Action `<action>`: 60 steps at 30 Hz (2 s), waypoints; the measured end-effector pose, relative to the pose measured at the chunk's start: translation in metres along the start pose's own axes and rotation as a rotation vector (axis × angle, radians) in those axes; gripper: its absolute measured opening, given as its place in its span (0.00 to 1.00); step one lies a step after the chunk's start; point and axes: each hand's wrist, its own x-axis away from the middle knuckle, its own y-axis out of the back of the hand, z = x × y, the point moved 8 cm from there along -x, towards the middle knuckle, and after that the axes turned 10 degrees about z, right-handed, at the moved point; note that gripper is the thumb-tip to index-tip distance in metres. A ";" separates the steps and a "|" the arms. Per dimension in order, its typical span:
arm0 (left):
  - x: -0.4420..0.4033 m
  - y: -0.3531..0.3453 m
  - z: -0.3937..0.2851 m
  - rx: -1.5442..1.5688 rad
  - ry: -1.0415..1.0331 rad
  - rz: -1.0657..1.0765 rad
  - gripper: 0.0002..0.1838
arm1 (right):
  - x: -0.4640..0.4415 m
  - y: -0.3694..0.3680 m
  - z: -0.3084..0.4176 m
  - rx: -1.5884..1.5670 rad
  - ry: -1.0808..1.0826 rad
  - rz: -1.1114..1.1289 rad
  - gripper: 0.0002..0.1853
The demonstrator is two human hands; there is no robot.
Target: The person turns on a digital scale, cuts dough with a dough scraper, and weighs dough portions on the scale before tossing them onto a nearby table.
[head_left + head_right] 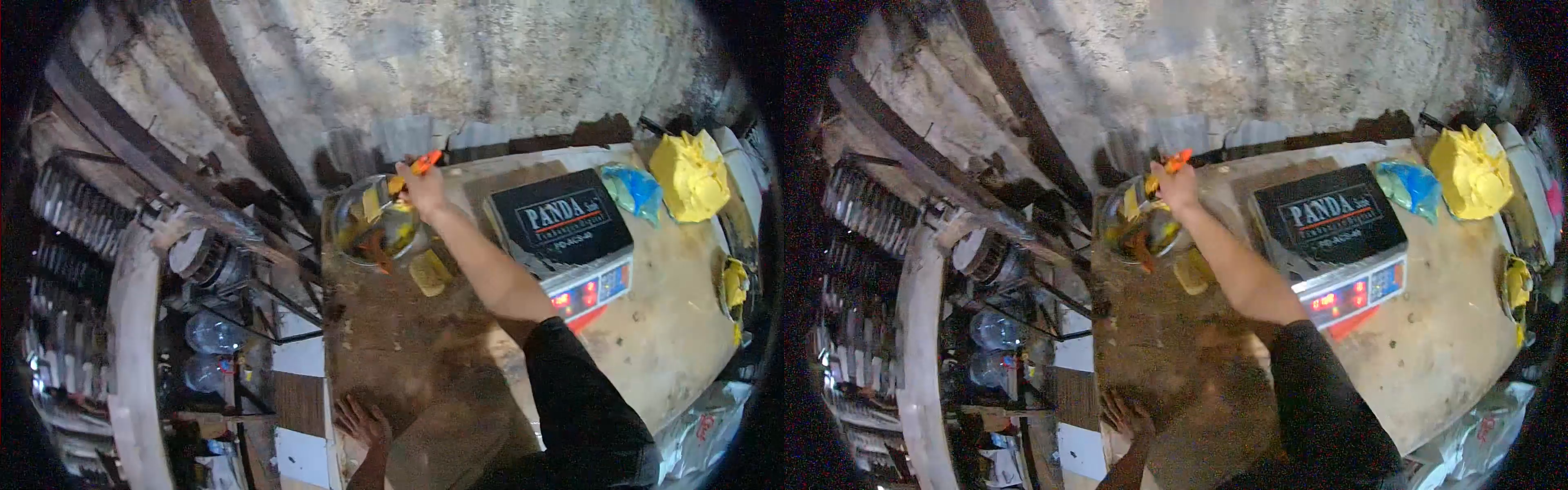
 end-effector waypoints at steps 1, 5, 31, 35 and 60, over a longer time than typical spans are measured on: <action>-0.002 -0.001 -0.001 -0.001 -0.001 0.034 0.33 | -0.017 -0.010 -0.028 -0.015 0.004 0.015 0.14; -0.002 0.007 -0.003 0.054 -0.025 0.036 0.33 | -0.012 0.012 -0.111 0.032 -0.053 -0.230 0.15; -0.003 0.017 -0.003 0.089 -0.050 0.023 0.33 | 0.096 -0.021 -0.060 -0.462 -0.559 0.524 0.40; 0.000 0.012 -0.003 0.023 -0.037 0.022 0.34 | 0.121 -0.009 -0.041 -0.680 -0.513 0.535 0.40; 0.001 0.008 0.006 0.068 -0.058 0.099 0.36 | 0.250 -0.038 0.072 -0.778 -0.122 0.504 0.31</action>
